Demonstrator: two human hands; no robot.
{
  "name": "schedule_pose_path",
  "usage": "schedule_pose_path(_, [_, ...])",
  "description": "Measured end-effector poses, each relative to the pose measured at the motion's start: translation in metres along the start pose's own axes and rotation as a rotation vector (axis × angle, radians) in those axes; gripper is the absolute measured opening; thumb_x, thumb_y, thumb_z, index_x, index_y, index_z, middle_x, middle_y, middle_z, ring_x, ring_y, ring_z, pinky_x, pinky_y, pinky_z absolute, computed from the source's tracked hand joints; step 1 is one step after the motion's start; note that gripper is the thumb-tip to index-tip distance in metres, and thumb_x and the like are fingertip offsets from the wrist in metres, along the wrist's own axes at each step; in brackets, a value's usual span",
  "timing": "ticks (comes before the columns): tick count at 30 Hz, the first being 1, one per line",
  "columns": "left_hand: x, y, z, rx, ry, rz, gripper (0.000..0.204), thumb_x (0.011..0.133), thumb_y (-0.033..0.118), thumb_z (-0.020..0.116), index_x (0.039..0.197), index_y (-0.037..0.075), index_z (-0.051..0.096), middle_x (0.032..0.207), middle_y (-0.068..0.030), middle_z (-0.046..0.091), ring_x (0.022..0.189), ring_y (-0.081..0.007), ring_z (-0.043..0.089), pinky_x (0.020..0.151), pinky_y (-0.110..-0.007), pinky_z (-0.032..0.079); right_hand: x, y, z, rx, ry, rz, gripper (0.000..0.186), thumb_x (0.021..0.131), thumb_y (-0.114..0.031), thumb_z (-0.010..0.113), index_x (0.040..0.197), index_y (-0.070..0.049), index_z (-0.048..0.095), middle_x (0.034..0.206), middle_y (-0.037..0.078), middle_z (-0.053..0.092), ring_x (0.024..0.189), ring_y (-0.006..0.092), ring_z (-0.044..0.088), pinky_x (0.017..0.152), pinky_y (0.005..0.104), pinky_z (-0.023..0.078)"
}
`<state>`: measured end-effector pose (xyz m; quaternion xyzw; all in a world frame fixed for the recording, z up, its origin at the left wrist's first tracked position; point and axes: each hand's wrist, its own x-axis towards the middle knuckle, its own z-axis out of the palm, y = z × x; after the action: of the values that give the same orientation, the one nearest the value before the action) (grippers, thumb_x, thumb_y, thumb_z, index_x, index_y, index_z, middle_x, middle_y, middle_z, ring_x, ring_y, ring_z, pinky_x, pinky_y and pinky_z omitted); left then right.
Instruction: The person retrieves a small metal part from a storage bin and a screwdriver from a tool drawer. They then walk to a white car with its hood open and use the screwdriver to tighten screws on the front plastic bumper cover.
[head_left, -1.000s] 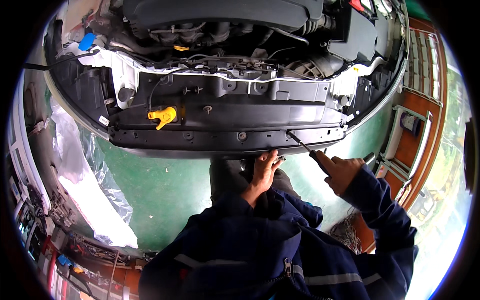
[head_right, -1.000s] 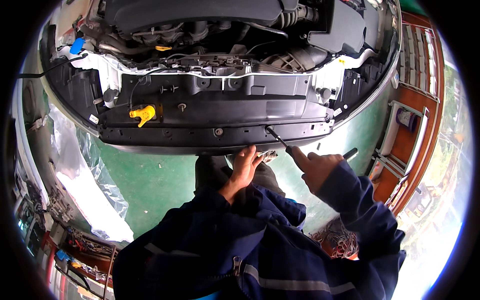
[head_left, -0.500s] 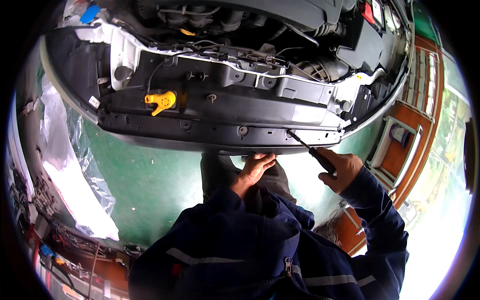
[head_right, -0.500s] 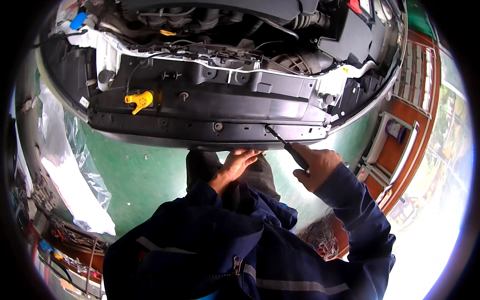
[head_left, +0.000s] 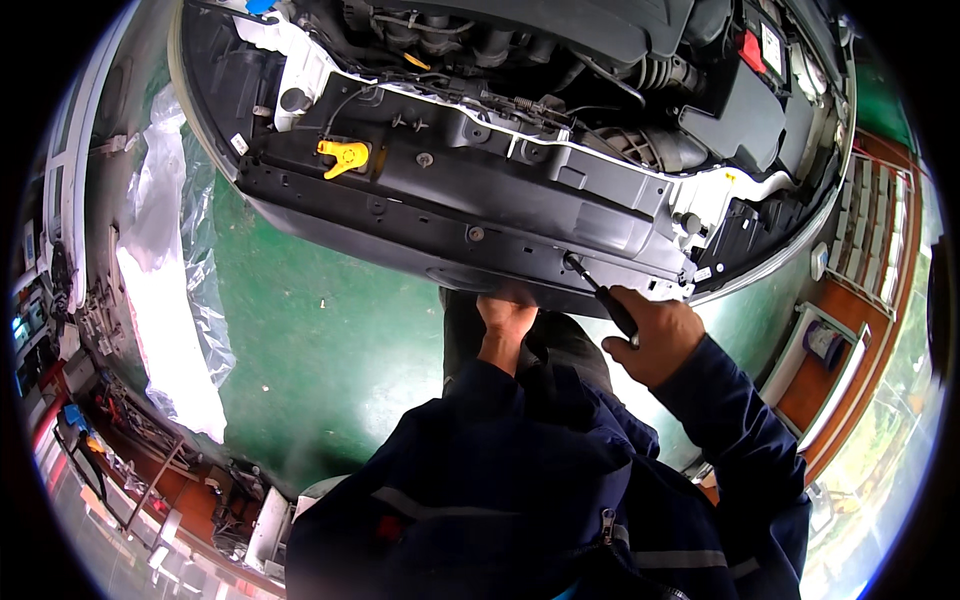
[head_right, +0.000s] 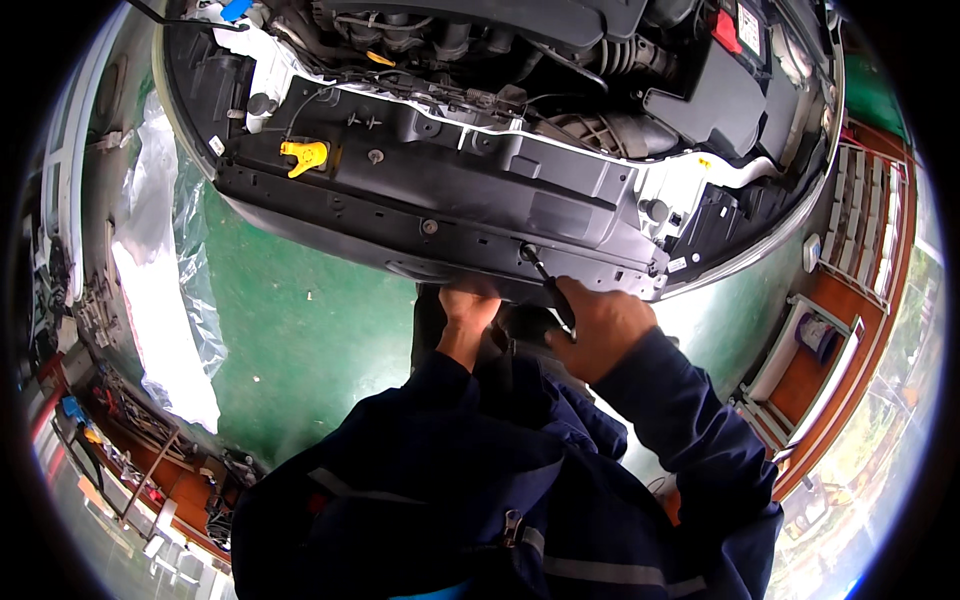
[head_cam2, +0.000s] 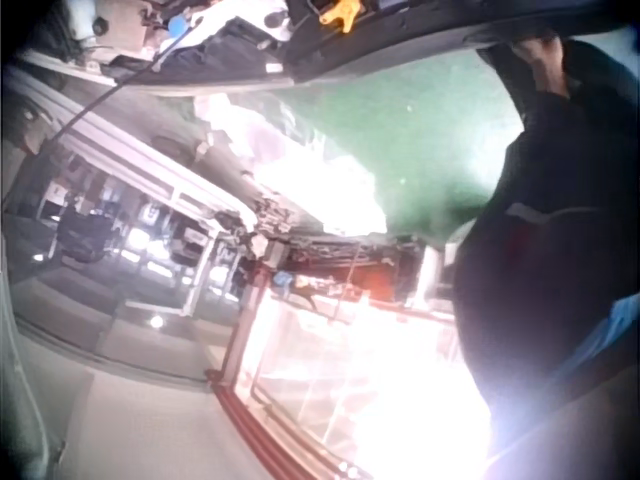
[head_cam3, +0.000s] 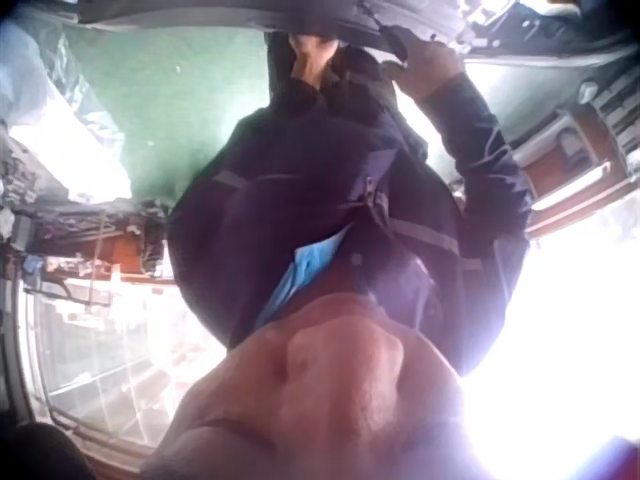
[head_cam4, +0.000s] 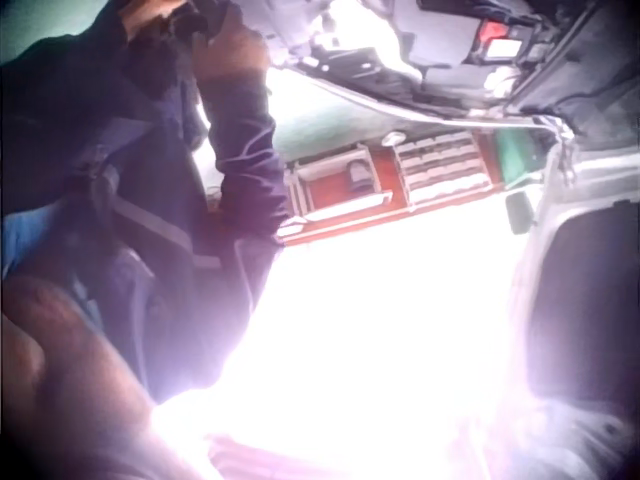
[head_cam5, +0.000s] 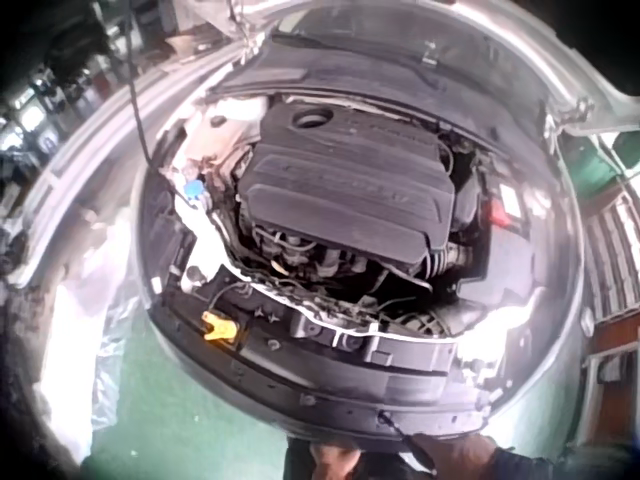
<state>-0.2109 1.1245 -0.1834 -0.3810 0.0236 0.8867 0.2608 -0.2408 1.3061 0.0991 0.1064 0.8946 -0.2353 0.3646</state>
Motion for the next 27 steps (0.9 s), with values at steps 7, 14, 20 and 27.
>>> schedule_pose_path(7, [0.013, -0.024, -0.024, -0.180, -0.117, -0.128, 0.043, 0.096, 0.039, 0.048, 0.124, 0.009, 0.059, 0.127, -0.0055, 0.061, 0.121, -0.0279, 0.053, 0.107, -0.047, 0.038, -0.008, -0.005, 0.006, 0.020, 0.003, -0.020, 0.062, 0.075, -0.027, 0.074, 0.129, -0.006, 0.052, 0.074, 0.018, 0.068, 0.067, 0.0386, 0.067, 0.064, 0.0451, 0.054])
schedule_pose_path(14, [0.006, -0.038, -0.004, -0.125, 0.442, 0.130, 0.036, 0.097, 0.036, 0.046, 0.115, 0.010, 0.063, 0.110, -0.0019, 0.067, 0.103, -0.0236, 0.064, 0.090, -0.038, 0.053, -0.009, -0.009, 0.003, -0.062, -0.100, -0.023, 0.076, 0.071, -0.031, 0.078, 0.135, -0.003, 0.048, 0.078, 0.018, 0.069, 0.070, 0.0350, 0.069, 0.063, 0.0414, 0.055])
schedule_pose_path(20, [0.003, -0.041, 0.035, -0.147, 0.540, 0.212, 0.047, 0.102, 0.037, 0.030, 0.130, 0.011, 0.057, 0.131, -0.0051, 0.060, 0.120, -0.0281, 0.056, 0.102, -0.048, 0.045, 0.000, 0.005, 0.001, -0.027, -0.244, -0.102, 0.091, 0.075, -0.037, 0.077, 0.144, 0.002, 0.032, 0.090, 0.024, 0.069, 0.076, 0.0379, 0.070, 0.068, 0.0426, 0.057])
schedule_pose_path(27, [0.020, -0.044, -0.004, 0.103, 0.359, 0.260, 0.059, 0.097, 0.050, 0.027, 0.129, 0.012, 0.058, 0.127, -0.0123, 0.060, 0.115, -0.0316, 0.057, 0.097, -0.049, 0.046, 0.006, 0.026, 0.003, 0.440, -0.220, -0.001, 0.089, 0.074, -0.026, 0.078, 0.144, 0.006, 0.033, 0.110, 0.029, 0.065, 0.098, 0.0383, 0.068, 0.087, 0.0401, 0.054])
